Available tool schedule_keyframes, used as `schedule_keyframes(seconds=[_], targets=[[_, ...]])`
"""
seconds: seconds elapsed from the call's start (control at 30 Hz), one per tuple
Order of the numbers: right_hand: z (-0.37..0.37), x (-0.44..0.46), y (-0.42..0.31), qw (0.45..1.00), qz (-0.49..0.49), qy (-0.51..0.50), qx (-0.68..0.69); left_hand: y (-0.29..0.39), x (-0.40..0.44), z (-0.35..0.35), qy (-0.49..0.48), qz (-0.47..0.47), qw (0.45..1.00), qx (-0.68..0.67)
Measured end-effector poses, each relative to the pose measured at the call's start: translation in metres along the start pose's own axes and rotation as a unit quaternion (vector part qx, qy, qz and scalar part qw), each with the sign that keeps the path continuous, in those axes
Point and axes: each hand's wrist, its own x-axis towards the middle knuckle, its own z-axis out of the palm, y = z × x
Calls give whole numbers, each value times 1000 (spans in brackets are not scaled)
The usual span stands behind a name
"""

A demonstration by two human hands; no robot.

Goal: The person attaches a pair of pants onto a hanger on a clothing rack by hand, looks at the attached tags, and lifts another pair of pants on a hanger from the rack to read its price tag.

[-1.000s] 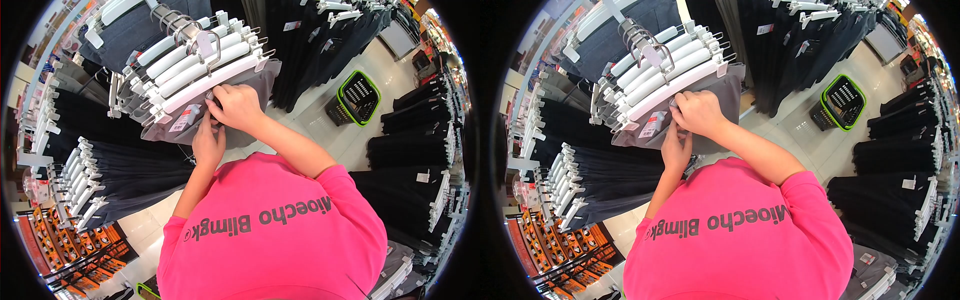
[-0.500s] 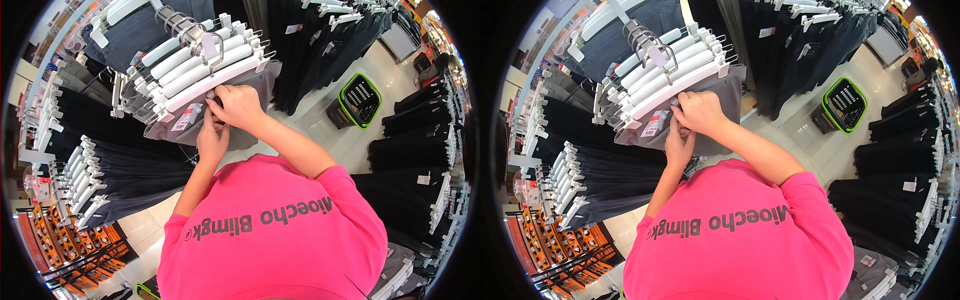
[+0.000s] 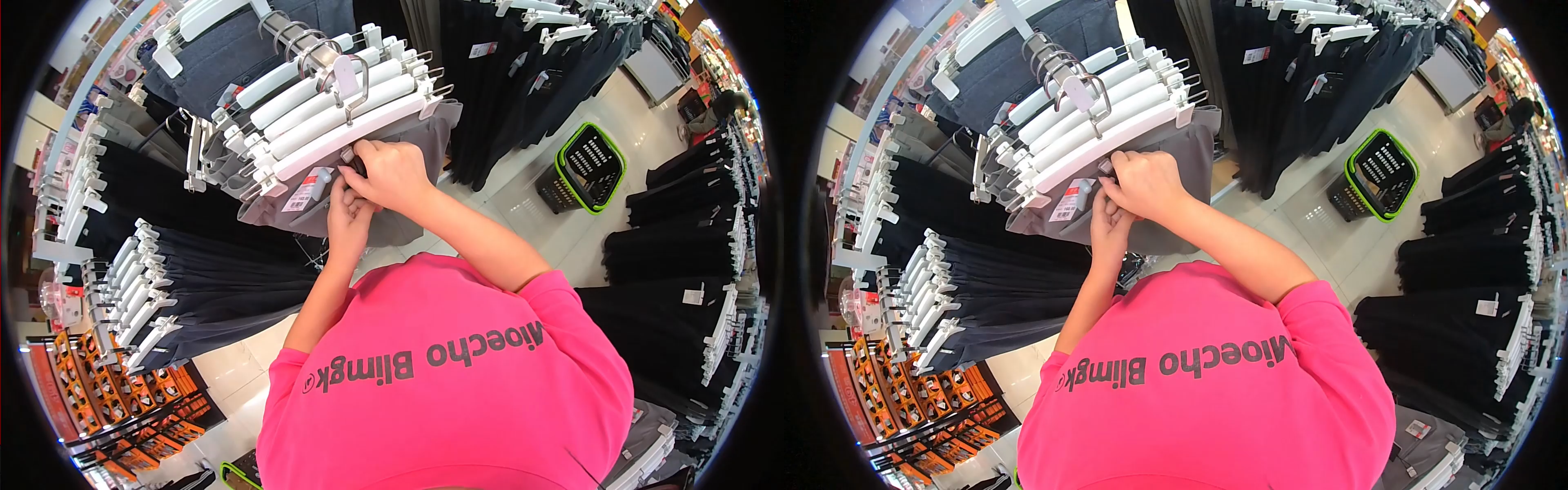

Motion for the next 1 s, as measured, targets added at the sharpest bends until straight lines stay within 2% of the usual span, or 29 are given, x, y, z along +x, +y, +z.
schedule_keyframes(seconds=[0.1, 0.43, 0.53, 0.6, 0.63, 0.7, 1.0], targets=[[-2, -1, 0, 1000, 5, -10, 6, 2, 2, 2, 21, -14, 997, -72], [-2, -1, -1, 1000, 12, -5, 3, 3, 7, 0, 2, -34, 996, -82], [-1, -2, 1, 1000, 2, -1, 8, 8, 7, 1, 34, -81, 990, -106], [-1, -3, 2, 1000, -4, 4, 30, 4, 11, -5, 35, -124, 958, -255], [-1, -4, 2, 1000, -5, 4, 30, 4, 12, -5, 36, -124, 958, -255], [0, -6, 3, 998, 1, 8, 64, 6, 15, -6, 49, -167, 915, -363], [3, -13, 4, 995, -4, 33, 98, 11, 22, -2, 44, -223, 875, -428]])
